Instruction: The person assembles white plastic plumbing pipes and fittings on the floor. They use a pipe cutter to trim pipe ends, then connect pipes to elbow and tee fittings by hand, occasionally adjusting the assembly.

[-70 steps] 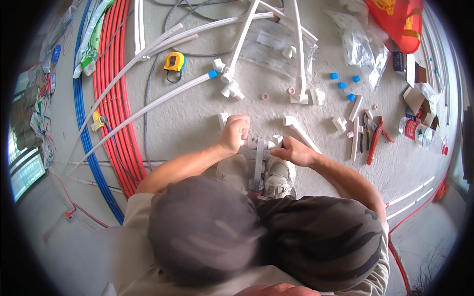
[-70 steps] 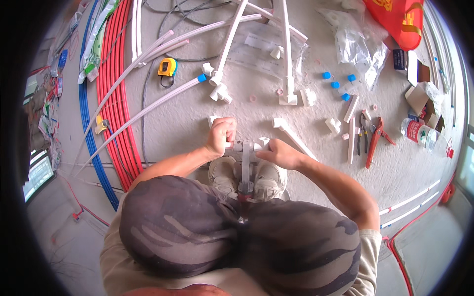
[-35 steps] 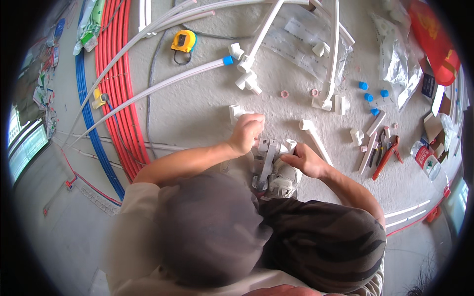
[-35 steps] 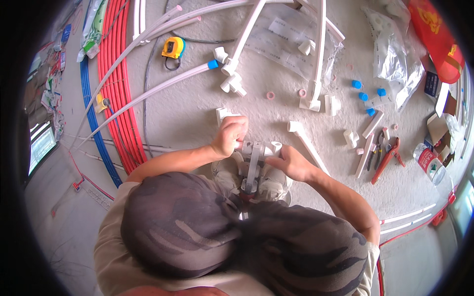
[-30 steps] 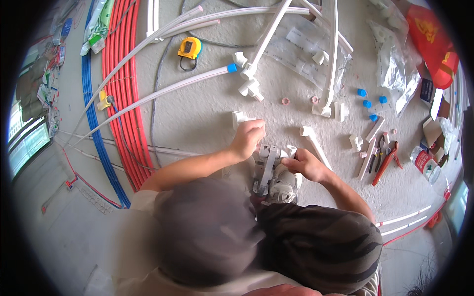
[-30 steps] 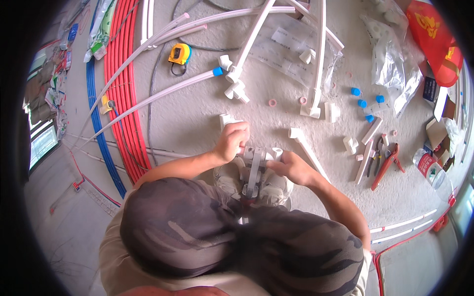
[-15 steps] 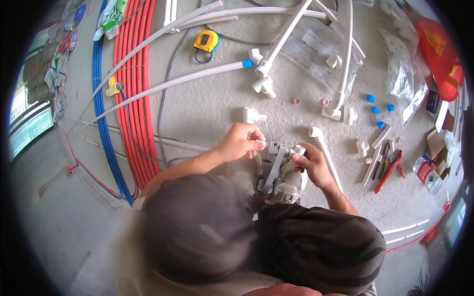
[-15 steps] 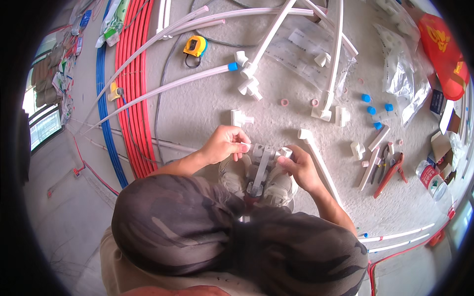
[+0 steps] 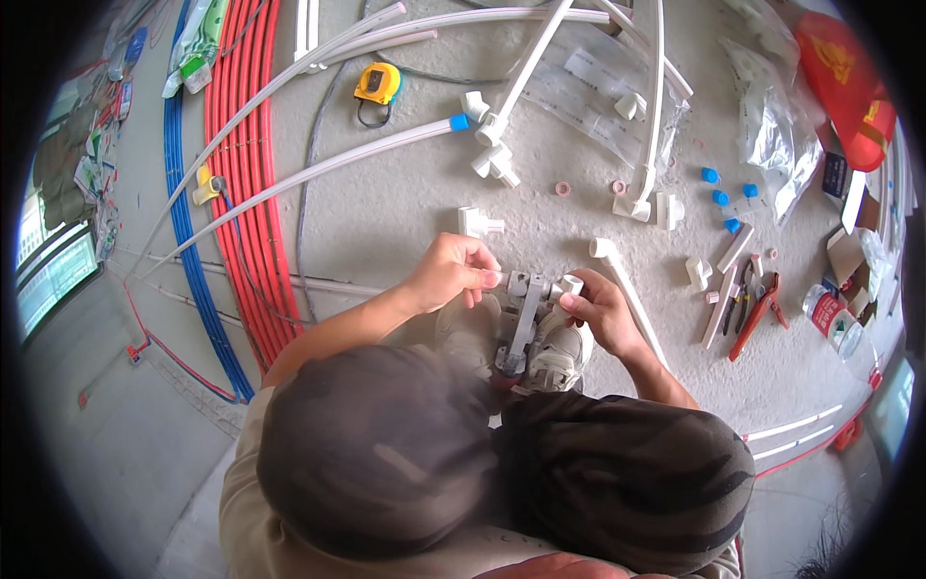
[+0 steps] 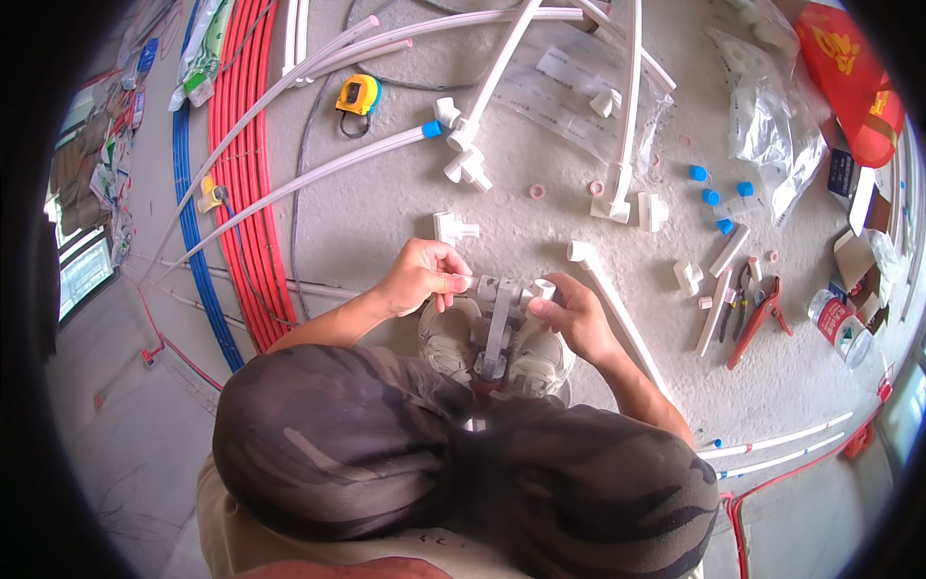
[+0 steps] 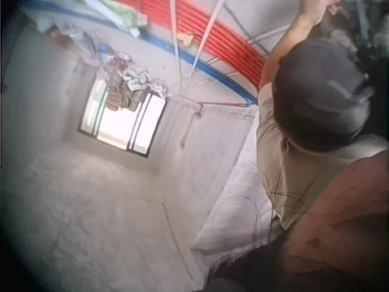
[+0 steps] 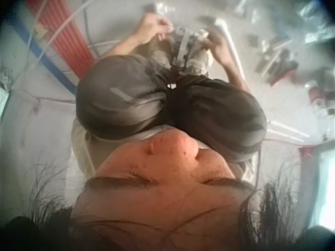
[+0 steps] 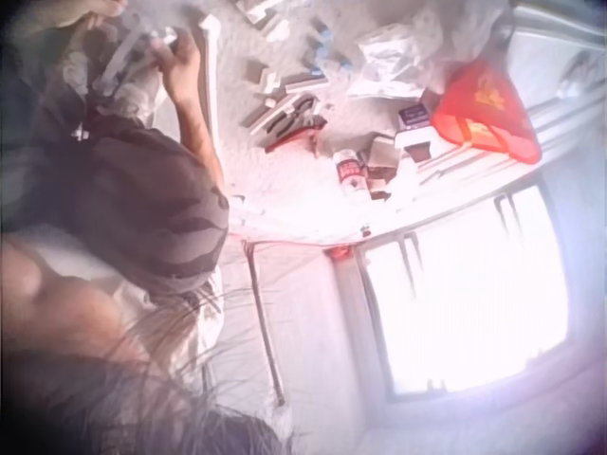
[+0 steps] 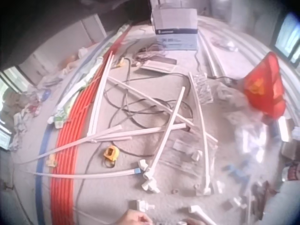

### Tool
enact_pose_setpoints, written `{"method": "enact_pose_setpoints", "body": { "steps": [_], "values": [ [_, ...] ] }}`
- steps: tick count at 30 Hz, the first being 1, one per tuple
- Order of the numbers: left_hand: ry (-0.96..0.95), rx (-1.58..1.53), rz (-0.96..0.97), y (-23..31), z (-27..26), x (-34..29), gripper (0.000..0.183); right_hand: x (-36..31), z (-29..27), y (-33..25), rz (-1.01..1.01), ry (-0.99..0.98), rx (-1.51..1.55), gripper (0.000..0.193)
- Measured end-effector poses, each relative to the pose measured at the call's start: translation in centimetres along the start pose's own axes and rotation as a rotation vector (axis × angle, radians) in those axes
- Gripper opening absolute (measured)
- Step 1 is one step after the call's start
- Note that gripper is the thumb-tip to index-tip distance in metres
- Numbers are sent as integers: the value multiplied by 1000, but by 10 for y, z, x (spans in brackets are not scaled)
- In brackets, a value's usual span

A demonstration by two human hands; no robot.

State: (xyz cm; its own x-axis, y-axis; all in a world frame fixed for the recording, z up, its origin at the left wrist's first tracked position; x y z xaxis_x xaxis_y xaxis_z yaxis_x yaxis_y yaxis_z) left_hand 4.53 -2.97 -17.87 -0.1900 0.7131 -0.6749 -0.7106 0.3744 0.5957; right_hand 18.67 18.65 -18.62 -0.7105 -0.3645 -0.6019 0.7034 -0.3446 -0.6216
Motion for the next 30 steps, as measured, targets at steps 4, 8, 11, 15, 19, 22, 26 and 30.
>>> {"method": "enact_pose_setpoints", "body": {
  "steps": [4, 8, 11, 15, 19, 22, 26, 30],
  "values": [
    [-2, -7, -25, 3, 0, 0, 9, 0, 0, -1, 7, 2, -39, 43],
    [104, 40, -44, 3, -41, -22, 8, -11, -7, -2, 48, 12, -50, 42],
    [141, 50, -1, 13, -45, -40, 8, -10, -12, 2, 11, 31, -105, 40],
    [97, -14, 129, 45, -7, -50, 10, -11, -10, 2, 3, -1, -26, 38],
    [27, 101, 271, 79, 9, -49, 16, -13, -14, 1, -37, -85, -15, 37],
    [-10, 120, 337, 95, 31, -46, 18, -13, -13, 4, 2, -84, 157, 34],
    [-28, 195, 409, 109, 44, -45, 22, -10, -12, 4, 81, -50, 221, 30],
    [-58, 168, 447, 120, 63, -48, 22, -14, -16, 8, 34, -36, 80, 27]
  ]
}}
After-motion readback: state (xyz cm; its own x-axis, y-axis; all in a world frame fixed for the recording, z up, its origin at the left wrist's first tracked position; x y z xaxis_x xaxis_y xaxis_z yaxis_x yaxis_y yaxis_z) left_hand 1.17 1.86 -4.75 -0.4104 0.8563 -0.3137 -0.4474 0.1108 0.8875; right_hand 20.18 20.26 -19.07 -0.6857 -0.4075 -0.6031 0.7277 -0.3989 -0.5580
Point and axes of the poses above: each hand's wrist, its own x-axis towards the middle knuckle, its own z-axis out of the palm, y = z × x, the point moved 6 cm from there along x, towards the middle knuckle, and after that the axes turned 12 degrees about -y, right-handed, at the moved point
